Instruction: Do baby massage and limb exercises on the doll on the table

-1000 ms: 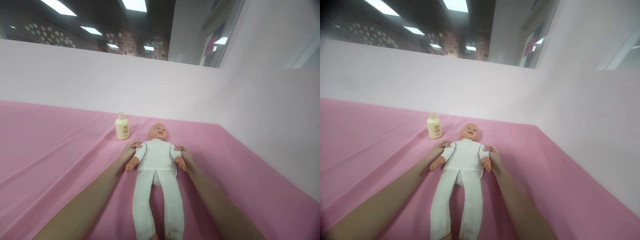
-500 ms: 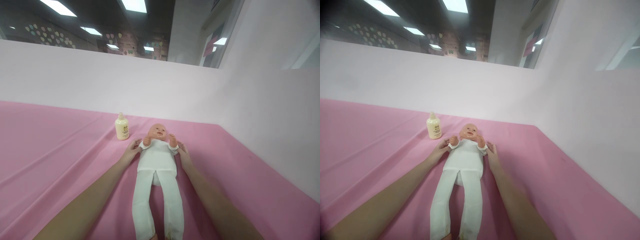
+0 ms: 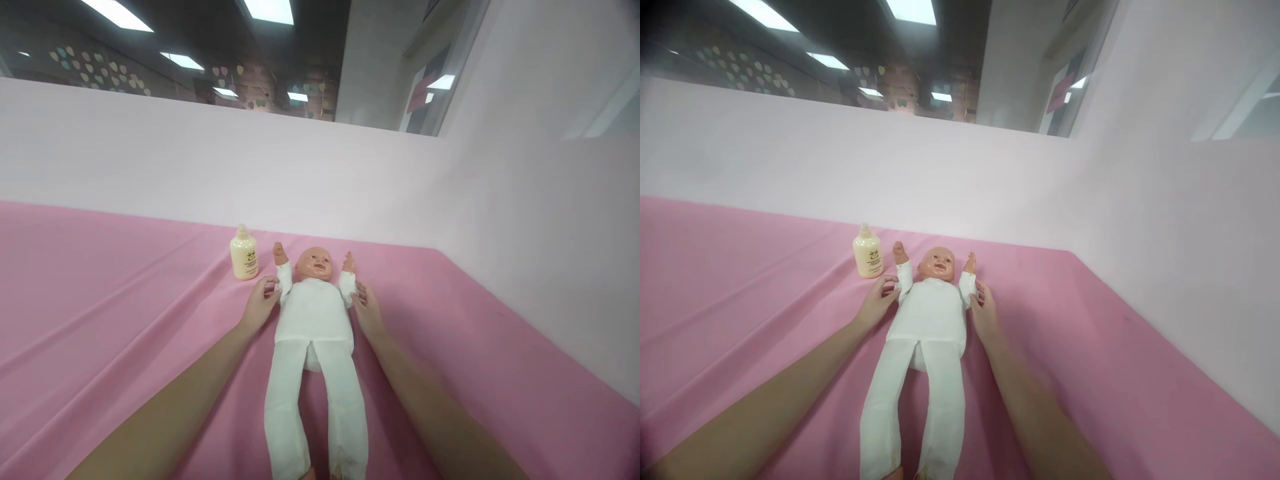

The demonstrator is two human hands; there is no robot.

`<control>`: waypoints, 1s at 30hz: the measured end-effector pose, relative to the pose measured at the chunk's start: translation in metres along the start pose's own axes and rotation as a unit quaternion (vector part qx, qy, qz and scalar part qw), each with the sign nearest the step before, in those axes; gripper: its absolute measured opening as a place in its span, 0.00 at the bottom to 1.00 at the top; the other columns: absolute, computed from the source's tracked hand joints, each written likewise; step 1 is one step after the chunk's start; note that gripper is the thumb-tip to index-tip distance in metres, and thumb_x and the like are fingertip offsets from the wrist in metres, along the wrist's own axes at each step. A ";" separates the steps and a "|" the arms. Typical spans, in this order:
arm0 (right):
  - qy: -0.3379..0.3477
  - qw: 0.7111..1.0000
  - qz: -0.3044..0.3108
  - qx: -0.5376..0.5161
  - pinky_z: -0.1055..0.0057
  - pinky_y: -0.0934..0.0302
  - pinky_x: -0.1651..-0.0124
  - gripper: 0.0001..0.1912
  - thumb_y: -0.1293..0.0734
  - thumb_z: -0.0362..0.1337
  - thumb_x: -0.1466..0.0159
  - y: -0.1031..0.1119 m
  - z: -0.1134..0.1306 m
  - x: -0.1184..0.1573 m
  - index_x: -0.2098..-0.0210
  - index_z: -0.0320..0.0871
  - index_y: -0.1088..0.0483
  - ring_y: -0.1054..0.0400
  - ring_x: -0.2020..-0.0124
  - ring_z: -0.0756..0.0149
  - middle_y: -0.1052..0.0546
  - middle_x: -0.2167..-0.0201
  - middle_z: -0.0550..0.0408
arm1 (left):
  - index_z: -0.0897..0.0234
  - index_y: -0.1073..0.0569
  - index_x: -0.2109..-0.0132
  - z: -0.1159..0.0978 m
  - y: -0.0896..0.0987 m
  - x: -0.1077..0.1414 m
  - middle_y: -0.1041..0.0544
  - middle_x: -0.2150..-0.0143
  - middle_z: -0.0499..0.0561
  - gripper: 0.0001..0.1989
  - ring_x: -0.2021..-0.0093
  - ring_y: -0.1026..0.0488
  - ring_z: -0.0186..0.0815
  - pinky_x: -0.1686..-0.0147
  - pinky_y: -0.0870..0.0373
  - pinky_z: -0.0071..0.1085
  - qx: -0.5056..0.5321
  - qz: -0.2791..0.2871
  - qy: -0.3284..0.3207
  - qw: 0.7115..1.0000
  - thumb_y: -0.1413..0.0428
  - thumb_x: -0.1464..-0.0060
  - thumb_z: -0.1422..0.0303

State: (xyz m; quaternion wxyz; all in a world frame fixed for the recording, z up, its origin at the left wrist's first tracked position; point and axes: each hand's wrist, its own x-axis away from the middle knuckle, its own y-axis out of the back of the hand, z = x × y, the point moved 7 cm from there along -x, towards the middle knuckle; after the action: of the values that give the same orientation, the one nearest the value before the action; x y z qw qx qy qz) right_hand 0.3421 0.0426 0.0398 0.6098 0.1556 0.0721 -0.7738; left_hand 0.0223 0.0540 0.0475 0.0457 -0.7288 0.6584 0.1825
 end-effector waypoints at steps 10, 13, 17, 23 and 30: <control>0.012 0.999 -0.010 0.029 0.56 0.35 0.45 0.23 0.35 0.44 0.39 0.000 -0.004 0.000 0.46 0.48 0.36 0.31 0.47 0.57 0.28 0.45 0.48 | 0.56 0.29 0.45 0.000 -0.001 0.000 0.29 0.41 0.53 0.20 0.49 0.28 0.42 0.48 0.32 0.40 -0.030 0.017 -0.016 0.999 0.46 0.45 0.64; 0.004 0.999 0.000 0.053 0.56 0.36 0.45 0.23 0.36 0.45 0.39 -0.001 -0.006 0.000 0.44 0.47 0.35 0.31 0.47 0.57 0.29 0.43 0.48 | 0.57 0.28 0.44 0.003 -0.002 -0.001 0.30 0.41 0.54 0.21 0.49 0.28 0.42 0.47 0.32 0.39 -0.043 0.023 -0.016 0.999 0.46 0.45 0.63; -0.019 0.996 0.007 0.089 0.57 0.37 0.44 0.26 0.38 0.45 0.38 -0.001 -0.008 0.001 0.42 0.46 0.34 0.31 0.48 0.57 0.30 0.42 0.48 | 0.58 0.30 0.41 0.012 -0.003 -0.003 0.31 0.39 0.55 0.24 0.46 0.29 0.42 0.43 0.35 0.40 -0.072 0.031 -0.007 0.997 0.47 0.44 0.62; -0.034 0.992 0.013 0.118 0.58 0.39 0.41 0.25 0.39 0.43 0.38 0.000 -0.004 0.003 0.42 0.46 0.31 0.32 0.45 0.56 0.26 0.46 0.51 | 0.62 0.31 0.38 0.015 -0.006 -0.006 0.30 0.38 0.57 0.26 0.40 0.33 0.45 0.39 0.39 0.42 -0.151 0.052 -0.005 0.987 0.50 0.42 0.61; -0.050 0.990 0.005 0.133 0.55 0.41 0.40 0.25 0.38 0.42 0.39 0.001 -0.006 0.004 0.43 0.47 0.30 0.32 0.45 0.54 0.25 0.46 0.51 | 0.62 0.33 0.37 0.008 -0.006 0.000 0.29 0.38 0.57 0.29 0.39 0.33 0.49 0.40 0.39 0.43 -0.127 0.065 0.049 0.989 0.46 0.44 0.59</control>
State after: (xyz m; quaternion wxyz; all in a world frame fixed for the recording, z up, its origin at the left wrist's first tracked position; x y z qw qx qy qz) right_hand 0.3431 0.0404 0.0332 0.5907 0.1967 -0.0624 -0.7801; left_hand 0.0267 0.0567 0.0390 -0.0915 -0.6923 0.6774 0.2313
